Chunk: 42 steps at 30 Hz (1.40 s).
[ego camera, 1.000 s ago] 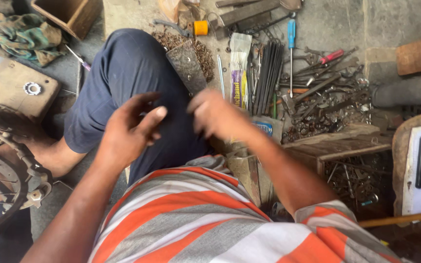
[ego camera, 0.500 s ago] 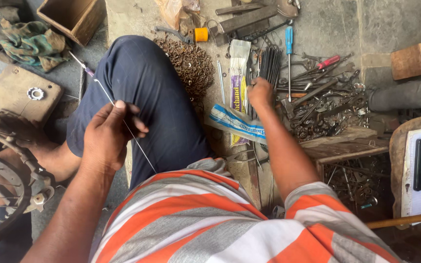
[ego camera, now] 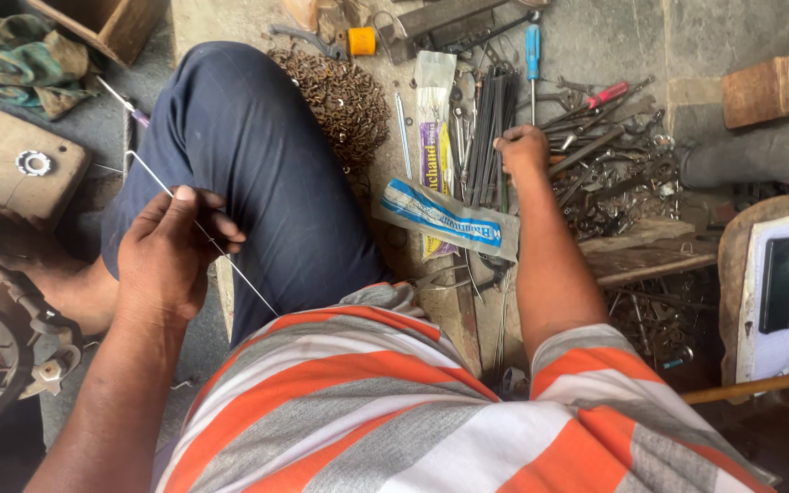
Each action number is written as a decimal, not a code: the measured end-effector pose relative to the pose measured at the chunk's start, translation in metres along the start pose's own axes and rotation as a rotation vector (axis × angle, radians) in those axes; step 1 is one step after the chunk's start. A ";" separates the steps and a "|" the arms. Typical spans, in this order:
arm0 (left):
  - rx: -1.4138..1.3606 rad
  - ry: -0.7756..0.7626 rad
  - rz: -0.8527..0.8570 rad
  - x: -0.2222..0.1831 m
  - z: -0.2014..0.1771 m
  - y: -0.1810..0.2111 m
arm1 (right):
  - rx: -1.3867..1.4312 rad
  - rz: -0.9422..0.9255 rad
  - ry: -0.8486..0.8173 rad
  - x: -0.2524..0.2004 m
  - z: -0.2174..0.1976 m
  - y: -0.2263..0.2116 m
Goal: The person removes a bicycle wheel from a truing stand, selects a bunch of spokes from a package, and inserts individual spokes into the hub of the wheel rim.
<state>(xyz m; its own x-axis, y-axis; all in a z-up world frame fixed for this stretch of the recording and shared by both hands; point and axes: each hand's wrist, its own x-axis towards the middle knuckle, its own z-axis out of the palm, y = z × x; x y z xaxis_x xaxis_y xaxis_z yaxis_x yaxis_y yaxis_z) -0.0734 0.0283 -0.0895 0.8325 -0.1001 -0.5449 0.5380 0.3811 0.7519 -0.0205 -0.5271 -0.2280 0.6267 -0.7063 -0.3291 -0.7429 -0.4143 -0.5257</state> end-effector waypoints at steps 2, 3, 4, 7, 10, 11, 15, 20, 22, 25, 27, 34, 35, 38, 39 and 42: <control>0.015 0.011 -0.002 -0.002 0.000 0.004 | -0.174 -0.090 0.083 -0.011 0.005 -0.009; 0.019 0.010 0.000 -0.003 0.001 0.004 | -0.262 -0.131 0.125 -0.021 0.007 -0.013; 0.024 0.010 0.002 -0.003 0.001 0.005 | -0.303 -0.106 0.123 -0.028 0.010 -0.019; 0.045 0.017 -0.031 -0.005 -0.002 0.007 | -0.378 -0.029 0.114 -0.041 0.015 -0.035; 0.033 0.015 -0.029 -0.006 -0.004 0.008 | -0.321 0.043 0.096 -0.037 0.027 -0.037; 0.034 0.020 -0.034 -0.006 -0.004 0.008 | -0.281 0.071 0.089 -0.034 0.030 -0.034; 0.014 0.023 -0.041 -0.005 -0.007 0.004 | -0.150 0.188 0.071 -0.014 0.037 -0.023; 0.008 0.000 -0.030 -0.003 -0.008 0.002 | 0.003 0.265 0.069 -0.011 0.041 -0.023; -0.008 -0.008 -0.033 -0.002 -0.007 0.000 | -0.053 0.256 0.126 -0.014 0.042 -0.026; 0.013 -0.013 -0.038 -0.002 -0.006 0.000 | -0.100 0.232 0.151 -0.017 0.043 -0.026; 0.006 -0.001 -0.036 -0.002 -0.009 0.001 | -0.021 0.300 0.040 -0.015 0.036 -0.017; -0.084 -0.026 -0.042 -0.006 -0.006 0.009 | 0.740 0.054 -0.410 -0.012 -0.002 0.018; -0.052 -0.053 -0.040 -0.007 0.001 0.014 | 0.823 0.022 -0.441 -0.024 -0.006 0.012; 0.029 -0.150 -0.036 -0.017 0.037 0.030 | 0.933 -0.124 -0.513 -0.074 -0.025 -0.026; 0.047 -0.188 -0.035 -0.018 0.054 0.035 | 0.947 -0.179 -0.538 -0.093 -0.029 -0.044; 0.138 -0.323 0.008 -0.012 0.109 0.051 | 0.963 -0.345 -0.638 -0.141 -0.037 -0.096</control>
<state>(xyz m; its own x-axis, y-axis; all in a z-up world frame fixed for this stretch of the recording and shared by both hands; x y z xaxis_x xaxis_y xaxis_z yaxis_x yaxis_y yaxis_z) -0.0413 -0.0513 -0.0045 0.8238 -0.3920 -0.4095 0.5256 0.2575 0.8108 -0.0467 -0.4088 -0.1023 0.9629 -0.1195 -0.2418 -0.2039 0.2643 -0.9426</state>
